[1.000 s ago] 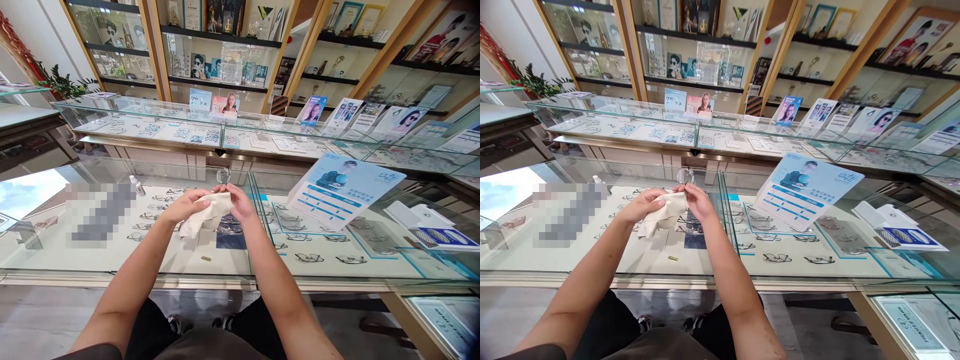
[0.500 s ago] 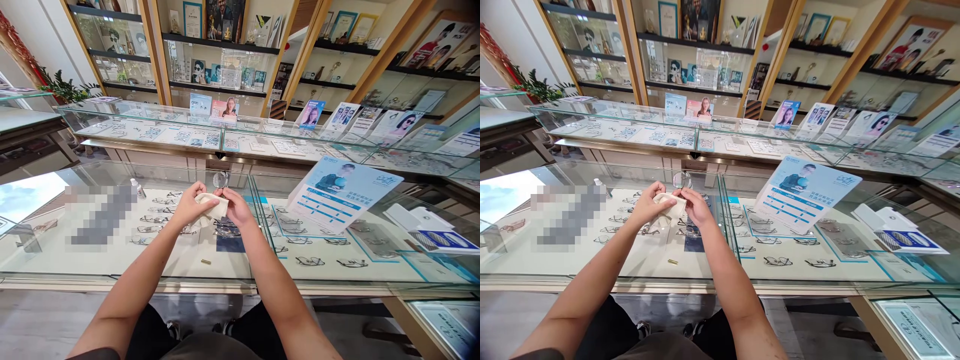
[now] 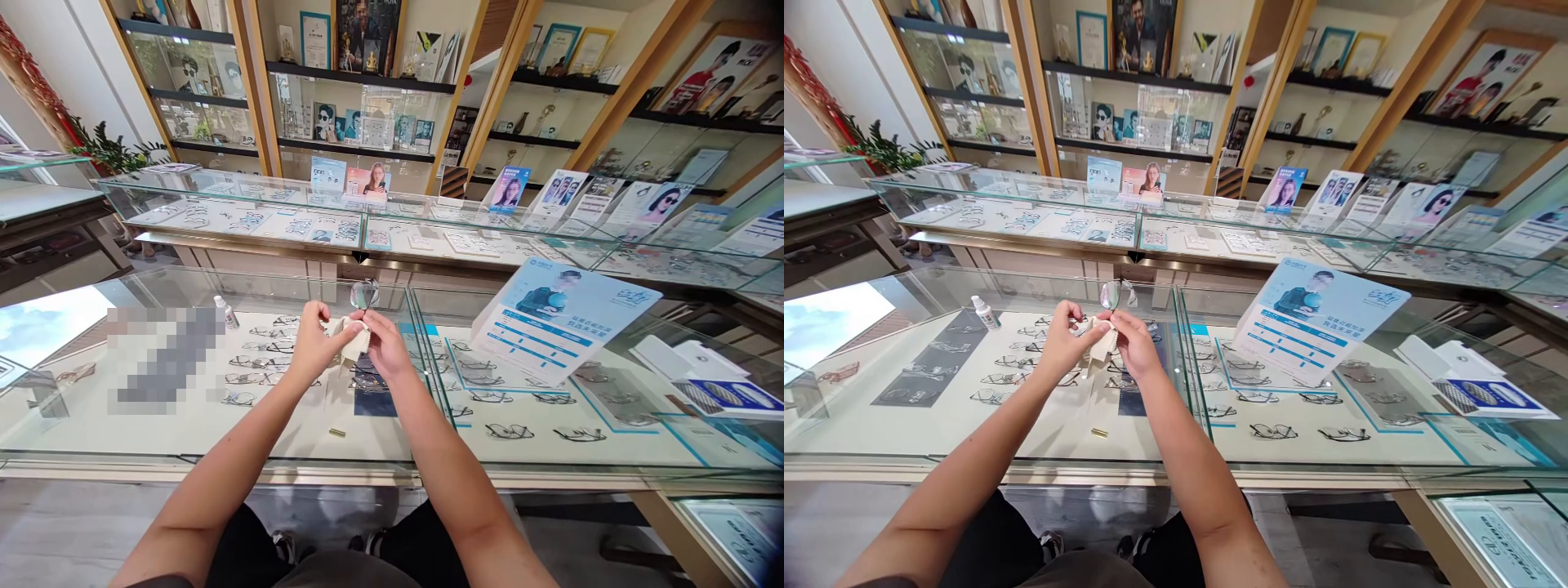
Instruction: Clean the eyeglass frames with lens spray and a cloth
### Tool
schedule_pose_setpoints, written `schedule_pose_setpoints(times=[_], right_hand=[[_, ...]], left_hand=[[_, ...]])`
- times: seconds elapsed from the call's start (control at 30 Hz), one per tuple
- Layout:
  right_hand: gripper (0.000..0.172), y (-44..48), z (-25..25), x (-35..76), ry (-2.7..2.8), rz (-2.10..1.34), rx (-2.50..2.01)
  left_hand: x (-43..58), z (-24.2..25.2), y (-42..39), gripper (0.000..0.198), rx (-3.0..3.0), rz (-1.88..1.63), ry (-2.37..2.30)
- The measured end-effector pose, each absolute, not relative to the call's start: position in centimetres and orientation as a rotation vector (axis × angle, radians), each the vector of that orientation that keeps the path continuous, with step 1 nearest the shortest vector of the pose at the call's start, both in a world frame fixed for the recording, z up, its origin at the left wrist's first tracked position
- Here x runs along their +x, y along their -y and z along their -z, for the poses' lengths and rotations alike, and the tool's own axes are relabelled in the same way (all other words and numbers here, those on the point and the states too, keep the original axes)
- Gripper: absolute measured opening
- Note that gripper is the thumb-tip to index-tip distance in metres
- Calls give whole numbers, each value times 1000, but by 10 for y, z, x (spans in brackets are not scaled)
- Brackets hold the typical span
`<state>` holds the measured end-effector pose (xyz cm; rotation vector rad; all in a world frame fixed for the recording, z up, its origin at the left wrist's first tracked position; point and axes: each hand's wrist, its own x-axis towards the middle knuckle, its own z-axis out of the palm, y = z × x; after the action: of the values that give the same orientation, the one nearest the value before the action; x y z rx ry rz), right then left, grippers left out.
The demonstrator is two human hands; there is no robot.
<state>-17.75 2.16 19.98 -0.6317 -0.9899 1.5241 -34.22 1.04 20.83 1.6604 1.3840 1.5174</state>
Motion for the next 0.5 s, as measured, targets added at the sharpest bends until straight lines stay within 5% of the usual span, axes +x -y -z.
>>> schedule_pose_setpoints(times=[0.13, 0.27, 0.5], right_hand=[[27, -19, -201, -178, 959, -1512, -624], [24, -18, -201, -179, 963, -1491, -594], [23, -18, -201, -180, 1050, -1432, -557]], left_hand=[[-339, -210, -3, 59, 1661, -1403, -1356], [-335, -209, 0, 41, 1572, -1309, -1217], [-331, -212, -2, 52, 1537, -1218, -1010]])
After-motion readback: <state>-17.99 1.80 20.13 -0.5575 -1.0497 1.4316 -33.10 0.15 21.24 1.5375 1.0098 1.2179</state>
